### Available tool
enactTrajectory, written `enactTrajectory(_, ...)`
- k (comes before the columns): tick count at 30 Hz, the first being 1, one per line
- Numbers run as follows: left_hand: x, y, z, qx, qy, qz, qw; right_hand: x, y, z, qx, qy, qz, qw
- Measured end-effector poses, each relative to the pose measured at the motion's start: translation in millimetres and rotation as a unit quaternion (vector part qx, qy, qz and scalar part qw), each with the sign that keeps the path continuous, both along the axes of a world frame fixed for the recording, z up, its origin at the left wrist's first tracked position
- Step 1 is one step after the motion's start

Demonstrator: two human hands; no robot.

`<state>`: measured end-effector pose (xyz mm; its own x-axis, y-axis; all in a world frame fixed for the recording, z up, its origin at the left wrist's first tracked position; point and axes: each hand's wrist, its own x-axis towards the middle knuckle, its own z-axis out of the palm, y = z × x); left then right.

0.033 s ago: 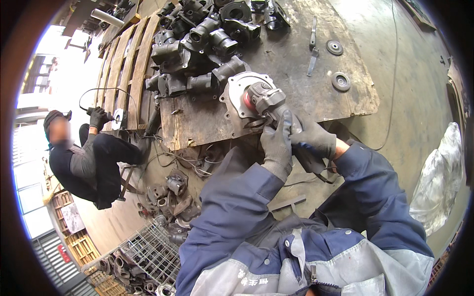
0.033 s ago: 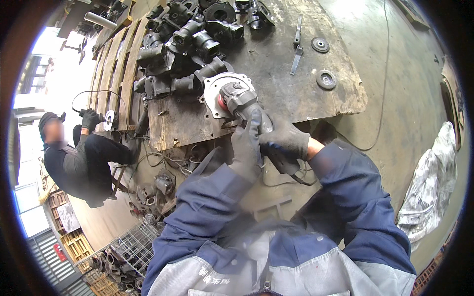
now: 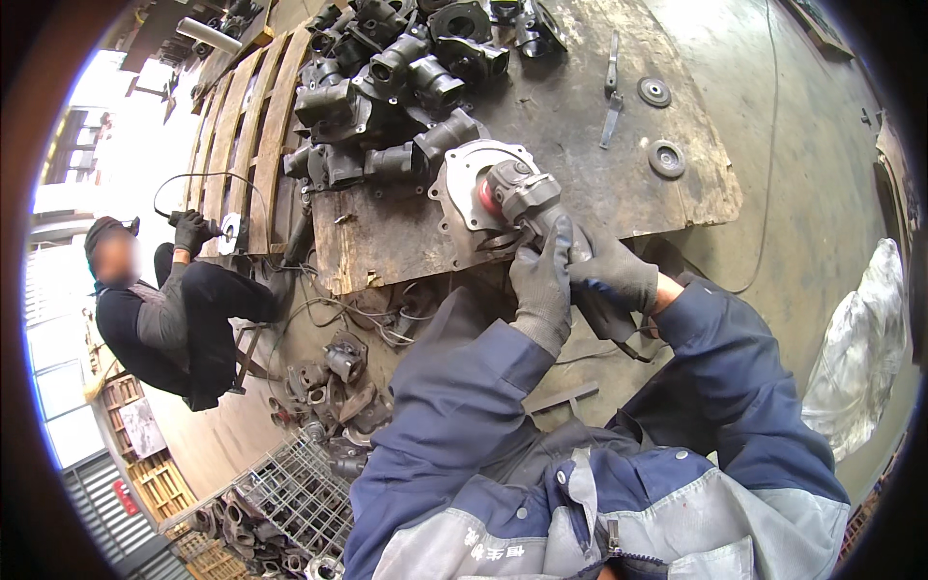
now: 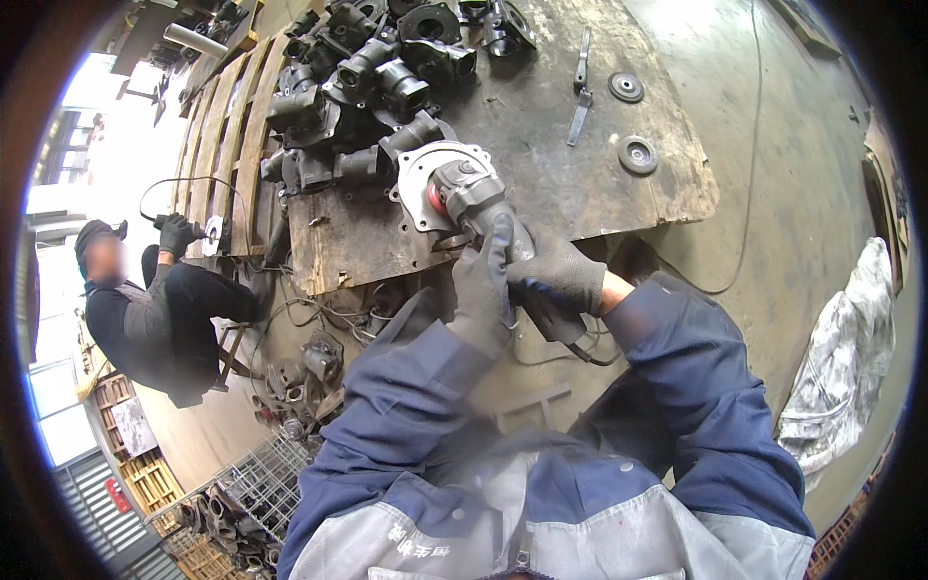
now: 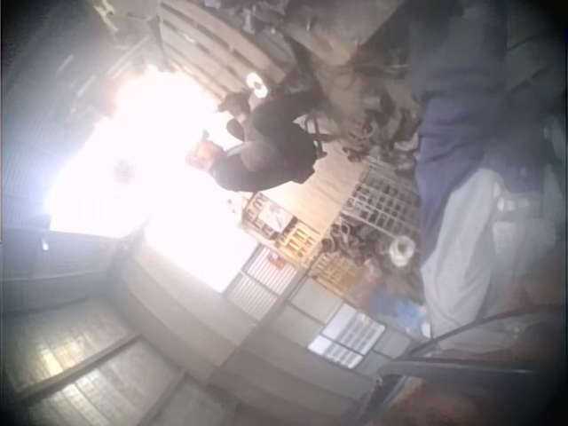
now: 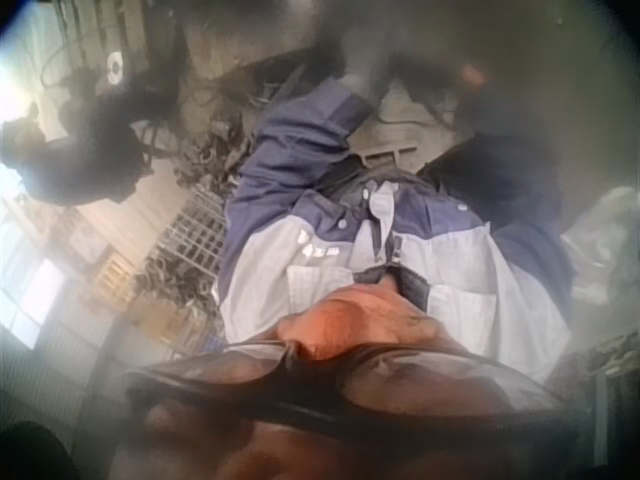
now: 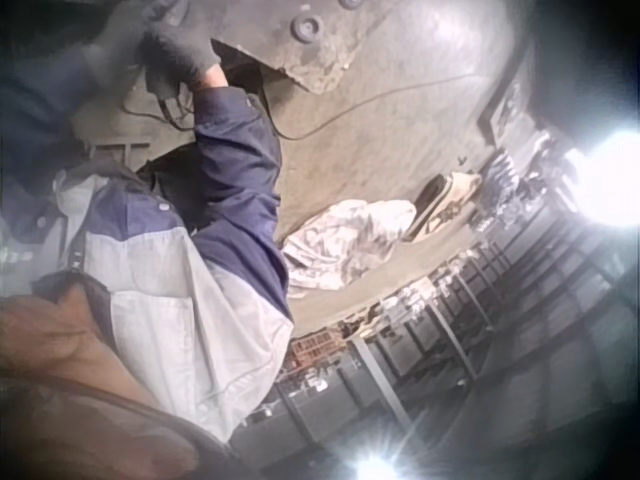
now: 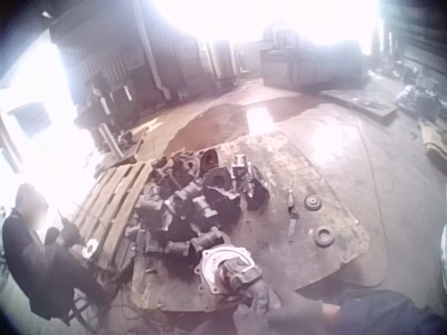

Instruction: The person uses an angle grinder to smooth the surfaces of metal engine parts on a workbench. They repeatedly reposition the parts and adjust the grinder to reach different areas, then place finished pieces into a wire basket.

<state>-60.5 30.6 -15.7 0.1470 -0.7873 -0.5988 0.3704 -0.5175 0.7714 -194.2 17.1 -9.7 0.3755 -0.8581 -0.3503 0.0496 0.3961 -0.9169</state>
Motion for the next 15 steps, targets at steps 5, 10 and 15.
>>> enactTrajectory(5,-4.7,1.7,-4.9,-0.002,0.017,-0.022,1.0,0.7,10.5,5.0,0.027,0.029,-0.018,0.999)
enactTrajectory(10,-0.3,2.5,2.4,-0.005,0.051,0.0,0.999,6.4,11.9,6.2,0.031,0.076,-0.016,0.997)
enactTrajectory(15,8.1,14.9,9.5,-0.028,0.004,0.0,1.0,5.2,16.4,8.3,0.011,0.037,0.022,0.999)
